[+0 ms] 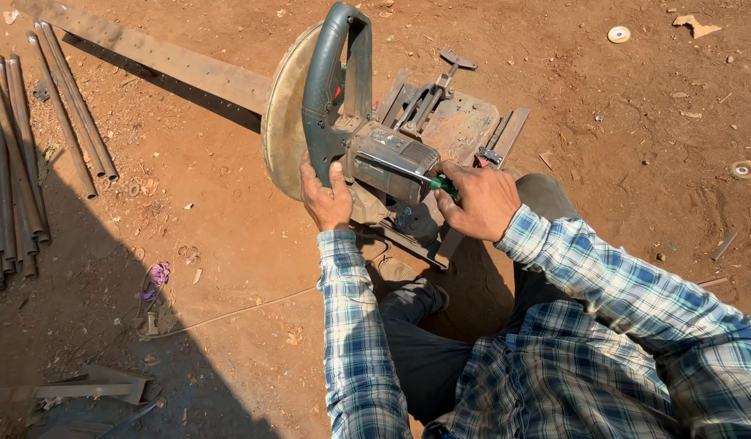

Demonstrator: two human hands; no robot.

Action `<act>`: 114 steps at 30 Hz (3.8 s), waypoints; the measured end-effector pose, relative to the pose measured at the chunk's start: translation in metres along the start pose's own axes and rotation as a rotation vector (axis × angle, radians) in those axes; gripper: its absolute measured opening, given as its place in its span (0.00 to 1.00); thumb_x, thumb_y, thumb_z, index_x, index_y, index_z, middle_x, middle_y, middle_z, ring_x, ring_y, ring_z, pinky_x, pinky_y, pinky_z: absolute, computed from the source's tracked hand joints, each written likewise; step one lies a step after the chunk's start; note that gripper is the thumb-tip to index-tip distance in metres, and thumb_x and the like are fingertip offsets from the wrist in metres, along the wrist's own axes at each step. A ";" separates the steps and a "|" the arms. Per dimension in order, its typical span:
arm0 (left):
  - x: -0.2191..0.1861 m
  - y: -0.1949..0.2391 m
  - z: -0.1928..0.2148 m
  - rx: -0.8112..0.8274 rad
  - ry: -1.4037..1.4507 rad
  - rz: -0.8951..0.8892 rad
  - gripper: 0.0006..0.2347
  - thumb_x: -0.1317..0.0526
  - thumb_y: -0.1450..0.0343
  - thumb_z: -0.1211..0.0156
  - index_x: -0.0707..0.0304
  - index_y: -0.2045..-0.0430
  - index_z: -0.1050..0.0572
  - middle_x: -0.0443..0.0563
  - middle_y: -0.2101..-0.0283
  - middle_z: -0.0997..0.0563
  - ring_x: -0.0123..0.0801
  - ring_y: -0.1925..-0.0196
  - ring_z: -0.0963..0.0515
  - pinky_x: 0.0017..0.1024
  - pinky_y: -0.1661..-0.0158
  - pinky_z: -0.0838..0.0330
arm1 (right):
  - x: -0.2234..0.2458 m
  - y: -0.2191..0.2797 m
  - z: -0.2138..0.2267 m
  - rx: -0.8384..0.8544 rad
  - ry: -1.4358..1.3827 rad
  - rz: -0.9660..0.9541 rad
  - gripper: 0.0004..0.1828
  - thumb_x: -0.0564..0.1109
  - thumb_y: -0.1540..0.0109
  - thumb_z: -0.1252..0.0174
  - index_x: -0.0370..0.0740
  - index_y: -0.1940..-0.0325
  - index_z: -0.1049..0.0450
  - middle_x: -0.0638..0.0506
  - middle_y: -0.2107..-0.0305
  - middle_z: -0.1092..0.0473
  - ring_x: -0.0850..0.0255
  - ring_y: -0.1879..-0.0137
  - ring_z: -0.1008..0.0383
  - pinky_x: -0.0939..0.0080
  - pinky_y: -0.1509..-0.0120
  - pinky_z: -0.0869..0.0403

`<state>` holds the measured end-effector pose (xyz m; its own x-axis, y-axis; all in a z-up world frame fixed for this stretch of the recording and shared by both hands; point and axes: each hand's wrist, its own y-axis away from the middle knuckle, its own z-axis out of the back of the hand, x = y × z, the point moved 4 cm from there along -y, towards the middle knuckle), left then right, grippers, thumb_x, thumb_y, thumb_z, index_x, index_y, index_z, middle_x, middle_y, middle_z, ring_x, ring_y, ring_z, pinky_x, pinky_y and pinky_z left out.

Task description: The person uses a screwdriver to tighten or loosen screws on a metal cutting machine. They adjust multiple screws on the machine's housing and base while seated on the ground.

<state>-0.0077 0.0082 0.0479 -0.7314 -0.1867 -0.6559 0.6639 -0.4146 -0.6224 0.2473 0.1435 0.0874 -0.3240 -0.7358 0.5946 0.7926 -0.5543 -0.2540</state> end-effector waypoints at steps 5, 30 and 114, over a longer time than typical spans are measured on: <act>-0.026 -0.020 -0.004 -0.025 -0.080 -0.010 0.27 0.61 0.33 0.26 0.70 0.42 0.32 0.64 0.52 0.18 0.55 0.52 0.16 0.42 0.51 0.24 | -0.007 -0.009 -0.015 -0.091 -0.057 0.078 0.21 0.50 0.38 0.40 0.41 0.42 0.23 0.43 0.66 0.21 0.50 0.78 0.25 0.50 0.74 0.28; -0.015 -0.026 -0.005 0.037 0.028 -0.048 0.20 0.64 0.30 0.27 0.72 0.49 0.30 0.60 0.58 0.14 0.46 0.56 0.12 0.37 0.54 0.19 | -0.005 -0.014 -0.024 -0.170 -0.059 0.191 0.19 0.47 0.38 0.37 0.41 0.43 0.21 0.46 0.63 0.20 0.55 0.79 0.27 0.55 0.79 0.31; -0.145 0.035 -0.031 0.422 -0.273 -0.916 0.14 0.63 0.26 0.38 0.71 0.48 0.25 0.60 0.41 0.23 0.51 0.37 0.25 0.48 0.36 0.28 | -0.010 0.014 0.041 -0.286 -0.098 0.684 0.16 0.45 0.38 0.31 0.33 0.54 0.27 0.45 0.66 0.23 0.55 0.67 0.20 0.60 0.64 0.23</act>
<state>0.1268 0.0485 0.1076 -0.9728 0.1824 0.1432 -0.2318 -0.7669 -0.5985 0.2828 0.1590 0.1089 0.2514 -0.9220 0.2943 0.6312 -0.0744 -0.7721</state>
